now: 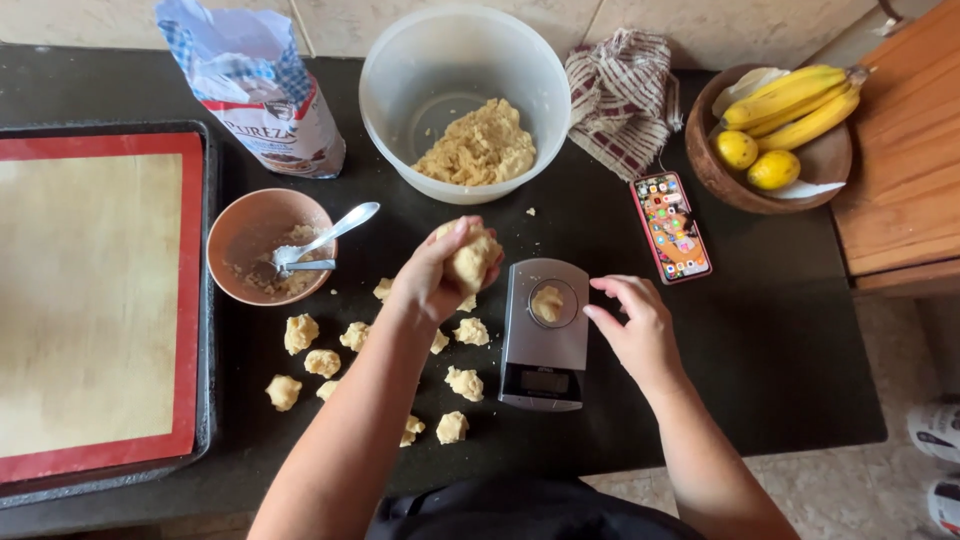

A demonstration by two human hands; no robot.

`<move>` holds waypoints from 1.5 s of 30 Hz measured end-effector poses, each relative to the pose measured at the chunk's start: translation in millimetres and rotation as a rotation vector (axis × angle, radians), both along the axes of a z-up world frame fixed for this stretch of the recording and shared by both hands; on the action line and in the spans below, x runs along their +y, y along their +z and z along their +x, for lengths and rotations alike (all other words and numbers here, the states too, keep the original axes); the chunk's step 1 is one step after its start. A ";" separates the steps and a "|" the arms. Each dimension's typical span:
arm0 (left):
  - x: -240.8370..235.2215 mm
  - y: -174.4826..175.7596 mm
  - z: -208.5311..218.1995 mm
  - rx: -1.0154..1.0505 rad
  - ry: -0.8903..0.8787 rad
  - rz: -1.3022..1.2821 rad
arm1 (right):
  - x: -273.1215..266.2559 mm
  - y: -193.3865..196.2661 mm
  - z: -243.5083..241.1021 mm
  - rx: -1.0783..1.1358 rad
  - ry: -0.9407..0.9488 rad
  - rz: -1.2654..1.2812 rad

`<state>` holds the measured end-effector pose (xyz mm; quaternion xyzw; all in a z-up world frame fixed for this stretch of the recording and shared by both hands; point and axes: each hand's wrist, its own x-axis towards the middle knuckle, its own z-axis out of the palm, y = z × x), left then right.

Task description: The person portions dough from a large bowl into smaller pieces, weighing each piece on a digital scale to ensure uniformity. They then roll the weighed portions into balls and place them on the countertop next to a baking sheet.

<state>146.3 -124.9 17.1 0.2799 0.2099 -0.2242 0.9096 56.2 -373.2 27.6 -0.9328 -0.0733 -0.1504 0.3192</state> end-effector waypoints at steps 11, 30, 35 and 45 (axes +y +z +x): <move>55.7 18.8 -86.3 -0.069 -0.026 -0.085 | 39.3 8.9 6.6 0.042 0.188 -0.084; 52.7 -12.3 -128.4 0.076 0.110 -0.069 | 115.4 25.8 58.2 0.159 0.461 0.120; 31.8 -16.7 -121.6 0.023 0.051 0.048 | 127.2 70.0 12.5 0.401 0.722 0.303; 6.7 8.5 -123.7 0.085 -0.070 -0.030 | 87.9 39.3 -15.8 0.373 0.392 0.708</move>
